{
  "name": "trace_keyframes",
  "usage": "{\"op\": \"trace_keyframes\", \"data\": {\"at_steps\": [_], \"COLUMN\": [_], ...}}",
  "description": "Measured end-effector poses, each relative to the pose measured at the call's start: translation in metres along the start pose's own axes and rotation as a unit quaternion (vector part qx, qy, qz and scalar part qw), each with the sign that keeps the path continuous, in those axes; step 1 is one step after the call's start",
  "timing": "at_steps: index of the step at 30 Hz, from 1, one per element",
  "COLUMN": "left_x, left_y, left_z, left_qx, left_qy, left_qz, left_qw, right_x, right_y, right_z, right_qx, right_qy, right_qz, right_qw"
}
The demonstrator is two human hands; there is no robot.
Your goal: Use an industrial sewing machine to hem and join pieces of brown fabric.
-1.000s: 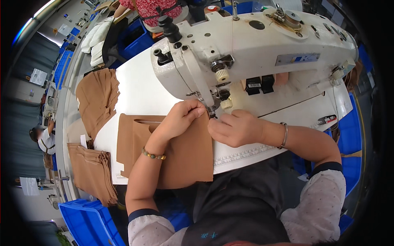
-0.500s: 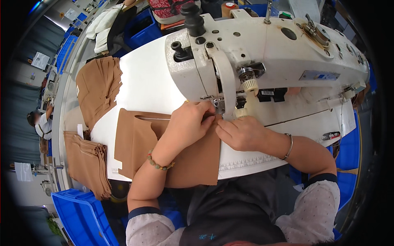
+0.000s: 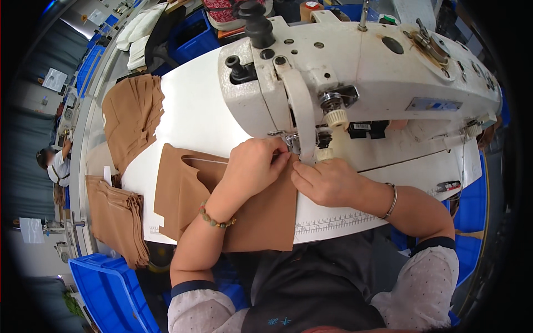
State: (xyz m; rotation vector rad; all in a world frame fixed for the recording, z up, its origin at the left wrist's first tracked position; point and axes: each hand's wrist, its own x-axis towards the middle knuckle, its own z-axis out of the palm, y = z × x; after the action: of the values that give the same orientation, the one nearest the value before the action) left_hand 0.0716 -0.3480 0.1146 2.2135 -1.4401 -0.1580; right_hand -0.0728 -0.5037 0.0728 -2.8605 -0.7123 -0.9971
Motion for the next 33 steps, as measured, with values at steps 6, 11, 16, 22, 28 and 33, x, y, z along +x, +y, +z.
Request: {"op": "trace_keyframes", "data": {"at_steps": [6, 11, 16, 22, 28, 33], "left_x": [0.008, 0.014, 0.020, 0.022, 0.022, 0.020], "left_y": [-0.004, -0.008, -0.003, -0.004, -0.007, -0.011], "left_z": [-0.001, 0.000, 0.004, 0.003, 0.005, 0.010], "left_qx": [-0.028, -0.061, -0.054, -0.044, -0.045, -0.052], "left_qy": [-0.017, 0.026, 0.050, 0.049, 0.044, 0.073], "left_qz": [-0.074, -0.078, -0.086, -0.096, -0.103, -0.088], "left_qw": [0.997, 0.995, 0.994, 0.993, 0.993, 0.992], "right_x": [0.003, 0.005, 0.002, 0.008, 0.007, -0.001], "right_y": [0.007, 0.016, 0.020, 0.023, 0.023, 0.023], "right_z": [0.002, 0.003, -0.002, 0.001, 0.001, 0.009], "right_qx": [-0.005, 0.007, 0.002, -0.002, 0.014, 0.024], "right_qy": [-0.001, -0.003, -0.054, -0.008, -0.028, -0.026], "right_qz": [-0.004, 0.012, 0.031, 0.030, 0.039, 0.049], "right_qw": [1.000, 1.000, 0.998, 1.000, 0.999, 0.998]}}
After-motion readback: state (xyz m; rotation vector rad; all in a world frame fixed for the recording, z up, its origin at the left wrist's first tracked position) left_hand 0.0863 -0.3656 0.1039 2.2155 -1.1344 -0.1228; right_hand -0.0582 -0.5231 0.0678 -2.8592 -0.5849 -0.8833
